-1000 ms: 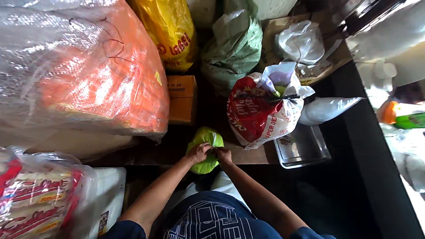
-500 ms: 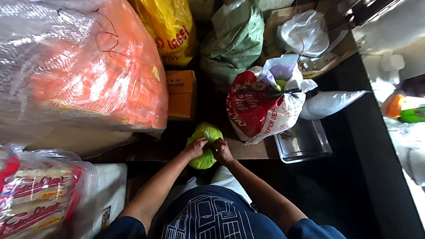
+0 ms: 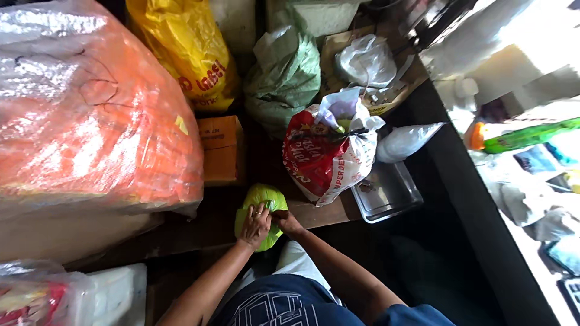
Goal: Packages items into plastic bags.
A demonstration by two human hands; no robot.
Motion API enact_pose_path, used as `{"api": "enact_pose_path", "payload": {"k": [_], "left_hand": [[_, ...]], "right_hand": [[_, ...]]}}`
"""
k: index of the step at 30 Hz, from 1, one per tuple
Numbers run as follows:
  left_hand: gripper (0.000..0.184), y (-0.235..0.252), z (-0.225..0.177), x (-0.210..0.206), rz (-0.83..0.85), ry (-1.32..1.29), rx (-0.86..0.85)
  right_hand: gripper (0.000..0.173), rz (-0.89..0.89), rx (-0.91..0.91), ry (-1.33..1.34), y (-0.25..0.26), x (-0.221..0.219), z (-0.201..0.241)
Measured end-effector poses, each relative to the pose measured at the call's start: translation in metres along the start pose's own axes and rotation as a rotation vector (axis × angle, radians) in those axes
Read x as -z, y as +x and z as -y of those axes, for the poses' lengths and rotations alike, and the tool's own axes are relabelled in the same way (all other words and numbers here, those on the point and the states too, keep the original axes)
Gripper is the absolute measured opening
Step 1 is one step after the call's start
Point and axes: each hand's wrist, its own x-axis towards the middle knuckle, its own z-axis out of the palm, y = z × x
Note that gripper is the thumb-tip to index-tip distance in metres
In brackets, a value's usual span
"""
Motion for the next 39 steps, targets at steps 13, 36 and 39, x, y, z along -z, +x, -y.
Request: {"api": "enact_pose_path", "payload": {"k": [13, 36, 39], "left_hand": [[0.029, 0.024, -0.015, 0.023, 0.615, 0.045, 0.214], [0.072, 0.154, 0.005, 0.064, -0.025, -1.041, 0.48], [0.063, 0.209, 0.003, 0.058, -0.026, -1.052, 0.644]], "right_hand": [[0.024, -0.088, -0.043, -0.431, 0.0, 0.011, 0.0], [0.055, -0.906, 0.087, 0.255, -0.021, 0.326, 0.068], [0.062, -0.799, 0.021, 0.301, 0.01, 0.317, 0.084]]}}
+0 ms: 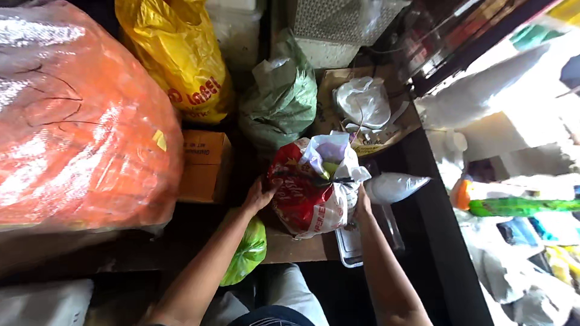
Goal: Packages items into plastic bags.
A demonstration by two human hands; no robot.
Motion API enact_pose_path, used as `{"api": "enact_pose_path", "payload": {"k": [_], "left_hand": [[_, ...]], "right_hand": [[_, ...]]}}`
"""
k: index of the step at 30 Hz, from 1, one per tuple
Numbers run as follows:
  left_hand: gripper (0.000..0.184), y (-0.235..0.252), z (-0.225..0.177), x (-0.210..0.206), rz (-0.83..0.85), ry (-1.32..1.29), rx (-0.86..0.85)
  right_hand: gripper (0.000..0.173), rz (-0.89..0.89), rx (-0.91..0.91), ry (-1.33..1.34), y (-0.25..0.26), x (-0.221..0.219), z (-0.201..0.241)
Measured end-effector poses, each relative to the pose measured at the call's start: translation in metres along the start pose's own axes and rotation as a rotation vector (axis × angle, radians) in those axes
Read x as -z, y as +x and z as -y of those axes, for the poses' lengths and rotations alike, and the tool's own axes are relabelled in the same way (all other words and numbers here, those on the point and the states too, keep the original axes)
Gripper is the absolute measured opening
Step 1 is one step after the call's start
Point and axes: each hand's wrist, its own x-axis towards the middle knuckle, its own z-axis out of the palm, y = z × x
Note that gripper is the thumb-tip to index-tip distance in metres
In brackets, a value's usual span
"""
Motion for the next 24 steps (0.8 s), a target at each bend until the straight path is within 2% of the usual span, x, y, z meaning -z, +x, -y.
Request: {"api": "enact_pose_path", "payload": {"k": [3, 7, 11, 13, 16, 19, 21, 24], "left_hand": [[0.052, 0.031, -0.02, -0.012, -0.066, -0.033, 0.129], [0.054, 0.061, -0.028, -0.02, -0.1, -0.028, 0.041], [0.041, 0.08, -0.039, -0.011, -0.173, 0.087, 0.091], [0.044, 0.086, -0.054, 0.004, -0.106, 0.276, 0.181], [0.049, 0.1, -0.065, 0.012, 0.1, 0.451, 0.292], [0.047, 0.11, -0.056, 0.012, 0.212, 0.294, 0.187], [0.04, 0.107, -0.036, 0.009, 0.189, 0.209, 0.045], [0.039, 0.093, -0.018, 0.005, 0.145, 0.186, -0.087]], "right_hand": [[0.056, 0.08, 0.001, -0.07, 0.007, -0.003, -0.003], [0.046, 0.101, 0.073, -0.06, 0.014, -0.004, -0.005], [0.039, 0.131, 0.058, -0.122, 0.018, 0.001, -0.006], [0.036, 0.126, 0.031, -0.168, 0.013, -0.001, -0.001], [0.032, 0.105, 0.038, -0.149, 0.009, -0.002, -0.001], [0.024, 0.039, 0.112, -0.135, 0.013, -0.006, 0.002], [0.021, -0.012, 0.138, -0.191, 0.018, -0.006, 0.003], [0.015, -0.085, 0.133, -0.226, 0.015, -0.011, 0.009]]}}
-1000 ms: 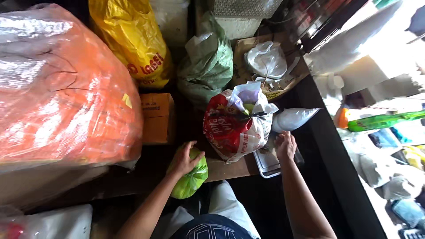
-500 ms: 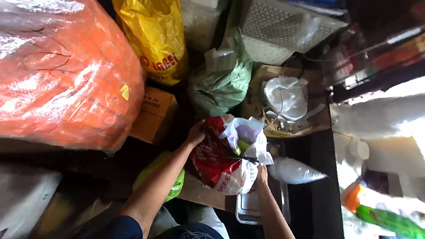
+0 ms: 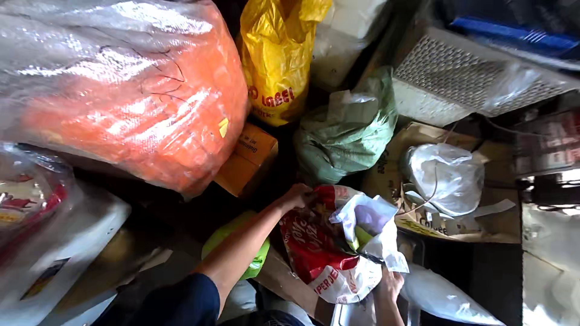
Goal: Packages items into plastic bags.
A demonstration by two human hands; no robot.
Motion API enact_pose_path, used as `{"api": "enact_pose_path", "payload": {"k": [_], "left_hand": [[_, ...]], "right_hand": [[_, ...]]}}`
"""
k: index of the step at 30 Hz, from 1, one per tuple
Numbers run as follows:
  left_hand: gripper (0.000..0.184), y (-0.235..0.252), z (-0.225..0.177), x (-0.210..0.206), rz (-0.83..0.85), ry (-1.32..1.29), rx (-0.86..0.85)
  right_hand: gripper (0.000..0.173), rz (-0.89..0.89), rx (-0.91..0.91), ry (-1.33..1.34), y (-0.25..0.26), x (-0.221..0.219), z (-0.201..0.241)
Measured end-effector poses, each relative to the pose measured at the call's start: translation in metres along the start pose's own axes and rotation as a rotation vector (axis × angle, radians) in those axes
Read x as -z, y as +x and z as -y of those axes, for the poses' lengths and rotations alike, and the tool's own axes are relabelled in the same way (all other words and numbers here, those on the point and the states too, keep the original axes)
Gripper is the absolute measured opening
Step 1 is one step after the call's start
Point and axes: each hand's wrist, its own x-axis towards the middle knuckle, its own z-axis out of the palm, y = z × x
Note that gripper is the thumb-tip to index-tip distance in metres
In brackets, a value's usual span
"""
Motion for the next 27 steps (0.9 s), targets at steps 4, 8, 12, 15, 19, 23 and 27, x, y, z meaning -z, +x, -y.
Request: {"api": "enact_pose_path", "payload": {"k": [4, 8, 12, 15, 19, 23, 27], "left_hand": [[0.036, -0.036, 0.016, 0.002, -0.064, -0.048, -0.052], [0.032, -0.102, 0.047, 0.005, -0.197, -0.168, 0.009], [0.033, -0.176, 0.056, 0.0, -0.286, -0.185, 0.23], [0.028, -0.199, 0.059, -0.03, -0.579, -0.179, 0.175], [0.031, -0.166, 0.058, -0.03, -0.772, -0.168, 0.203], [0.036, -0.115, 0.057, 0.03, -0.692, -0.089, 0.159], [0.039, -0.054, 0.05, 0.121, -0.421, -0.171, 0.182]], "right_hand": [[0.024, 0.057, 0.083, 0.024, 0.002, -0.006, 0.001], [0.024, 0.181, 0.213, -0.097, 0.01, -0.043, 0.026], [0.032, 0.394, 0.385, -0.34, 0.03, -0.097, 0.046], [0.034, 0.469, 0.439, -0.391, 0.041, -0.14, 0.065], [0.029, 0.394, 0.396, -0.308, 0.058, -0.176, 0.07], [0.027, 0.211, 0.295, -0.145, 0.044, -0.179, 0.066], [0.032, 0.082, 0.063, 0.093, -0.005, -0.178, 0.061]]}}
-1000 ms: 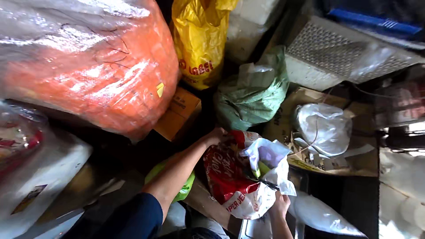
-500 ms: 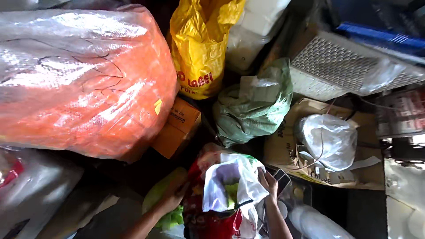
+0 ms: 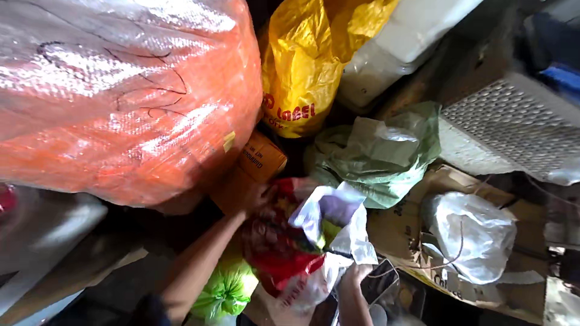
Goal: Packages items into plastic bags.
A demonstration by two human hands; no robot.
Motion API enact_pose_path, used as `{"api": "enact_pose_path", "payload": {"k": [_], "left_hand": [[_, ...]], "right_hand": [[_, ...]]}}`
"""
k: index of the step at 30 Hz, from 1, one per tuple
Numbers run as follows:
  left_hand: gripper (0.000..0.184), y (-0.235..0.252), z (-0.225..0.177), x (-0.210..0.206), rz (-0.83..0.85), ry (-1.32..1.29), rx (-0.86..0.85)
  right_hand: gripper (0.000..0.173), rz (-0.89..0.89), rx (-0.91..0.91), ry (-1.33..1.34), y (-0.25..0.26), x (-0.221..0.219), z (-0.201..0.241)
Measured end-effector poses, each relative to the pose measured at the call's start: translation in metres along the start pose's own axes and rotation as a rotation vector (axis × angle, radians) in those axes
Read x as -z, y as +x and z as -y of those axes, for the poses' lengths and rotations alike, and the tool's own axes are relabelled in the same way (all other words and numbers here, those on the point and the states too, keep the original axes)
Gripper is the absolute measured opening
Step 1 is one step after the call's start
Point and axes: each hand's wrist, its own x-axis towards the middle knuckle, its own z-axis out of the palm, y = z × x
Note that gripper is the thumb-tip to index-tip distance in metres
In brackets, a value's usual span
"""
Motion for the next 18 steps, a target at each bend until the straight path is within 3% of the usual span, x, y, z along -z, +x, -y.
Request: {"api": "enact_pose_path", "payload": {"k": [3, 5, 8, 11, 13, 15, 16, 18], "left_hand": [[0.037, 0.077, 0.017, 0.022, 0.054, 0.118, -0.205], [0.041, 0.106, 0.016, 0.037, 0.118, 0.229, -0.287], [0.042, 0.104, 0.011, 0.042, 0.122, 0.24, -0.242], [0.042, 0.055, 0.0, 0.056, -0.061, 0.091, -0.024], [0.051, 0.002, 0.012, 0.061, -0.27, 0.111, 0.031], [0.047, -0.056, 0.053, 0.05, -0.444, 0.239, 0.042], [0.045, -0.091, 0.071, 0.039, -0.446, 0.294, 0.078], [0.048, -0.165, 0.093, 0.008, -0.286, 0.357, 0.192]], "right_hand": [[0.04, -0.004, -0.117, 0.107, -0.029, -0.026, 0.0], [0.044, 0.041, -0.1, 0.201, -0.039, -0.041, -0.008], [0.043, 0.104, -0.084, 0.239, -0.041, -0.039, -0.014], [0.055, 0.192, -0.068, 0.11, -0.044, -0.011, 0.006], [0.072, 0.298, 0.27, 0.059, -0.043, 0.019, 0.022], [0.076, 0.329, 0.814, -0.029, -0.036, 0.034, 0.05], [0.072, 0.316, 1.042, -0.138, -0.035, 0.033, 0.067], [0.073, 0.358, 1.263, -0.342, -0.044, 0.01, 0.084]]}}
